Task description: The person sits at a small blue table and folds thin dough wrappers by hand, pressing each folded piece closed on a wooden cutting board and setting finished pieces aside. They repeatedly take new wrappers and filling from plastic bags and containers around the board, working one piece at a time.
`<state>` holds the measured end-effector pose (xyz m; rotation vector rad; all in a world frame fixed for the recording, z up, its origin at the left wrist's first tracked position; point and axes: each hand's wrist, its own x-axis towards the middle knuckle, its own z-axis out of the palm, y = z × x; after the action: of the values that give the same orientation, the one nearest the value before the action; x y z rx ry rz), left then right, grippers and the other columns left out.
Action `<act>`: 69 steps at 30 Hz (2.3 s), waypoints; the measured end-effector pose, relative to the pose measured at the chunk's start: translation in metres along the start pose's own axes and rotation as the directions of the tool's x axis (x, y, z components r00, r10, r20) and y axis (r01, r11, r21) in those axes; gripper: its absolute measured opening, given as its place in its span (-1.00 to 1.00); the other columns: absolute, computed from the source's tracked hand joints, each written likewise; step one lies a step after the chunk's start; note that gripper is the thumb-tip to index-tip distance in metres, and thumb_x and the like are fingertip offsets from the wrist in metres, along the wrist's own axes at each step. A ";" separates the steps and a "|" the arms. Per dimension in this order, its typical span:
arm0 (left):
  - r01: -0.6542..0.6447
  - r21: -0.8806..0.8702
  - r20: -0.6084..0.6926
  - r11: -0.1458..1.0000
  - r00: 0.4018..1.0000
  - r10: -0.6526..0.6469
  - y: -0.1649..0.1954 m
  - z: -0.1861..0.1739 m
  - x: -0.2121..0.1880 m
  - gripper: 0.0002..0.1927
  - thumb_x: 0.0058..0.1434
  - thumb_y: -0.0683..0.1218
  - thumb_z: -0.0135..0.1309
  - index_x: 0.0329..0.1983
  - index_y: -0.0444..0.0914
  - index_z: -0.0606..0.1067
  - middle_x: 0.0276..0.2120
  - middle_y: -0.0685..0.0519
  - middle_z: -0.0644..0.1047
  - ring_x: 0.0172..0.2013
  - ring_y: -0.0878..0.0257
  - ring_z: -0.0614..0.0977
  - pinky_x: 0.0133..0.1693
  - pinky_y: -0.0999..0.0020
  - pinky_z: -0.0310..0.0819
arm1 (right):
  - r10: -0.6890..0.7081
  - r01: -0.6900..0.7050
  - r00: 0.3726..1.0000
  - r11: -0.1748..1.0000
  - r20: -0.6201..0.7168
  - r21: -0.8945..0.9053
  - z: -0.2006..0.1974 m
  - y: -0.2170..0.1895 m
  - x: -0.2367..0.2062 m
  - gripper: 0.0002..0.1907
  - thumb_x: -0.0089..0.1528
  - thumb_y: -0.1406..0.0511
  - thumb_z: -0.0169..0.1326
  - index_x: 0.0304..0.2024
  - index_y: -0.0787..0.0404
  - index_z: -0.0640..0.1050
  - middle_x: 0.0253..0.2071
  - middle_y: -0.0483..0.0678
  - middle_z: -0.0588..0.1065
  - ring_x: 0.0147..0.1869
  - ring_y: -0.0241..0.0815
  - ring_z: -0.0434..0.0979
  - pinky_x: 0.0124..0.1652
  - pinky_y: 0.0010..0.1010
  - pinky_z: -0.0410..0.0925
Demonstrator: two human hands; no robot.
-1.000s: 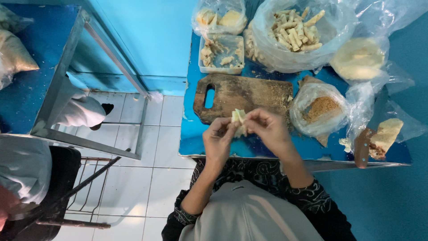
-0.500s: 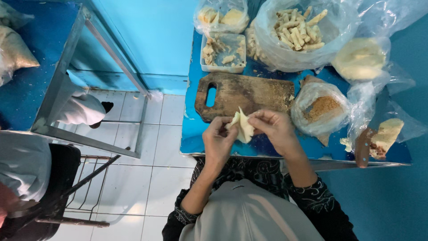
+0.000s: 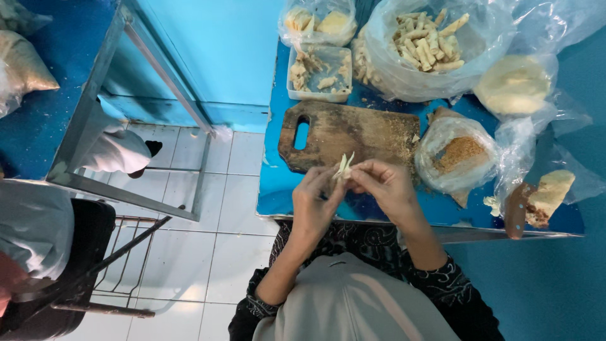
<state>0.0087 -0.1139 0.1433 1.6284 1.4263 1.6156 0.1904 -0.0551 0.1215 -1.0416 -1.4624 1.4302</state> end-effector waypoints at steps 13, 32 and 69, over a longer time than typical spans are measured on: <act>0.109 -0.121 0.045 0.987 0.994 -0.104 -0.001 0.009 -0.001 -0.78 0.18 -0.21 0.25 -0.11 -0.38 0.60 -0.39 -0.02 0.54 -0.43 0.36 0.57 -0.39 0.49 0.47 | -0.088 0.086 0.996 0.994 -0.014 -0.074 -0.002 0.001 -0.007 -0.85 0.33 0.40 0.10 -0.09 0.36 0.59 -0.19 -0.06 0.62 -0.13 -0.34 0.62 -0.14 -0.47 0.52; -0.120 0.017 -0.140 0.993 0.983 0.121 -0.004 0.013 -0.013 -0.85 0.26 -0.28 0.19 -0.11 -0.39 0.57 -0.19 -0.01 0.58 -0.19 0.38 0.60 -0.18 0.44 0.54 | -0.069 0.078 0.993 0.992 -0.098 0.095 0.011 0.007 0.000 -0.88 0.30 0.43 0.18 -0.11 0.33 0.57 -0.20 -0.08 0.58 -0.16 -0.36 0.60 -0.13 -0.46 0.52; 0.183 -0.925 -0.051 0.332 0.808 -0.587 -0.044 -0.029 -0.015 -0.86 0.40 -0.14 0.09 -0.07 -0.29 0.44 -0.18 -0.02 0.58 -0.21 0.23 0.67 -0.19 0.29 0.62 | -0.497 0.439 0.814 0.188 0.301 -0.878 0.016 -0.050 0.030 -0.80 0.22 0.27 0.25 -0.16 0.24 0.63 -0.10 0.04 0.63 -0.04 0.04 0.64 -0.15 -0.18 0.49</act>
<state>-0.0300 -0.1199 0.1053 0.2734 0.6880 1.8986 0.1644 -0.0324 0.1715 -1.0407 -2.3708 -0.0629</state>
